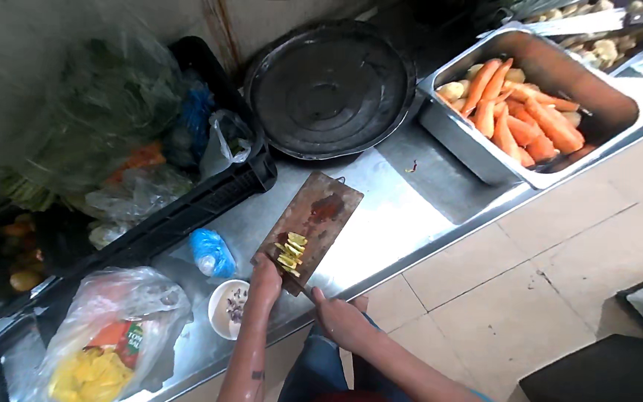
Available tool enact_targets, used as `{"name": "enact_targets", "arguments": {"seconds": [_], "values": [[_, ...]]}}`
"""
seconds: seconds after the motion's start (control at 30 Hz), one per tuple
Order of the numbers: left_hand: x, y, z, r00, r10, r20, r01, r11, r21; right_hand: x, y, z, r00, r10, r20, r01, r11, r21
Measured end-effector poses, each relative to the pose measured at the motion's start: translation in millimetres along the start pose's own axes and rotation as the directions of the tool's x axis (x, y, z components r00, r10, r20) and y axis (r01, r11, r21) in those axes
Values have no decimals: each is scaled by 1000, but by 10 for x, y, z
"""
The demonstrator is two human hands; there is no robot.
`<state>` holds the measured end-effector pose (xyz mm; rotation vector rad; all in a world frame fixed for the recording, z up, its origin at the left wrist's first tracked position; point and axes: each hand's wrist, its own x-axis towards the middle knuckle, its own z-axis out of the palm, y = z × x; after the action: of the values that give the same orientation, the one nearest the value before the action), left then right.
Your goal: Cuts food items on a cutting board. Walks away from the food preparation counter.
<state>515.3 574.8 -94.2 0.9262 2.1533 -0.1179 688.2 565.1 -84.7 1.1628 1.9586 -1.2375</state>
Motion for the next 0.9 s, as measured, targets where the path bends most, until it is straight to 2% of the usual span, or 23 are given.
{"name": "enact_targets", "arguments": {"seconds": [0.2,0.33,0.4,0.47,0.5,0.6,0.67,0.77,0.9], "values": [[-29,-30,58,999,43,0,-43,999,15,310,-138,18,992,-57,-111,56,998,-10],[-23,-36,24,996,81,22,-82,996,27,124,-48,-74,987,-91,-135,93,996,2],[-38,-63,-60,982,178,-65,-177,984,17,-48,32,-154,976,-116,-186,121,993,15],[13,-45,-166,921,342,-186,-338,940,54,-173,178,-215,961,-109,-255,126,991,51],[81,-17,-212,881,432,-195,-420,902,99,-213,258,-244,956,-85,-281,109,991,74],[315,139,-299,792,608,-47,-589,783,202,-256,461,-284,943,4,-332,51,986,157],[455,207,-295,748,660,70,-655,716,239,-262,535,-270,939,38,-343,29,982,189],[548,253,-244,735,672,92,-668,694,268,-257,546,-234,947,90,-308,-25,978,208],[501,233,-162,769,639,11,-612,731,302,-166,431,-142,952,130,-277,-76,977,198]]}}
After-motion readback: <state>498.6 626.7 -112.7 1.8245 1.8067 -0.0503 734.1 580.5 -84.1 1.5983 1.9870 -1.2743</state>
